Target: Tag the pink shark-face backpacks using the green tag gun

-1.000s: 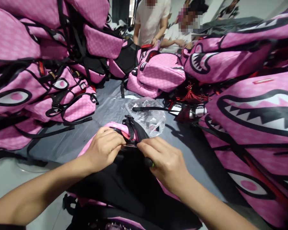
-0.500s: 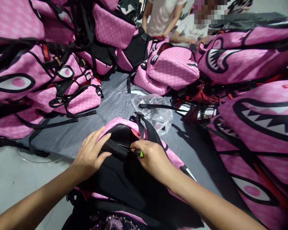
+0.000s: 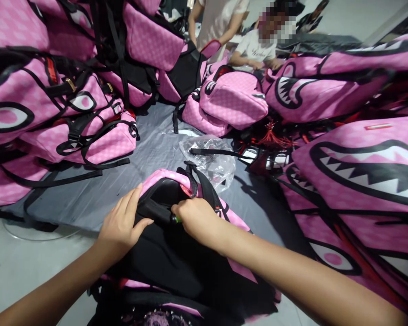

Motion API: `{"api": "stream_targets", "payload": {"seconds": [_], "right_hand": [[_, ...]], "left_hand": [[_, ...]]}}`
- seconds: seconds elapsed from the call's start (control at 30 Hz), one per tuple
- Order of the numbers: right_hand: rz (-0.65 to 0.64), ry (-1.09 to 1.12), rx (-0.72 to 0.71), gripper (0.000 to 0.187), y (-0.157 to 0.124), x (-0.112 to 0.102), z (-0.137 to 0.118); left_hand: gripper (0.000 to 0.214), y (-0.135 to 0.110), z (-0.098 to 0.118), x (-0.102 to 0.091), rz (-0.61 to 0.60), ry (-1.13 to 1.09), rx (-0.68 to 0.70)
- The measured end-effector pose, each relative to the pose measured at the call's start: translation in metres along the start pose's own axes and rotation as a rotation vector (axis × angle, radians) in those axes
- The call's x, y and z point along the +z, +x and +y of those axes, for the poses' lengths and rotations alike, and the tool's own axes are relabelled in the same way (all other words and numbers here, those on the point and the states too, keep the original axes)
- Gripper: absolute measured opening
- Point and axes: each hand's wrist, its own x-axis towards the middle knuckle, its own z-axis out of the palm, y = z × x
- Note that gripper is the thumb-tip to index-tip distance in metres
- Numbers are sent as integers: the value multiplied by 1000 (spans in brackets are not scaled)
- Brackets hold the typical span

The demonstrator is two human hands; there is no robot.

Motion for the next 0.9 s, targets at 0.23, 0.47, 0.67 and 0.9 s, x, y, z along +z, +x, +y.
{"api": "stream_targets", "payload": {"seconds": [0.23, 0.47, 0.67, 0.9], "right_hand": [[282, 226, -88, 32, 12, -5, -6], [315, 175, -275, 20, 33, -13, -14], [-1, -99, 46, 28, -26, -9, 7], [-10, 333, 222, 16, -100, 38, 16]], "left_hand": [[69, 3, -11, -2, -34, -132, -97], [66, 7, -13, -7, -135, -222, -210], [81, 12, -21, -10, -249, -209, -468], [47, 13, -31, -9, -425, -540, -337]]}}
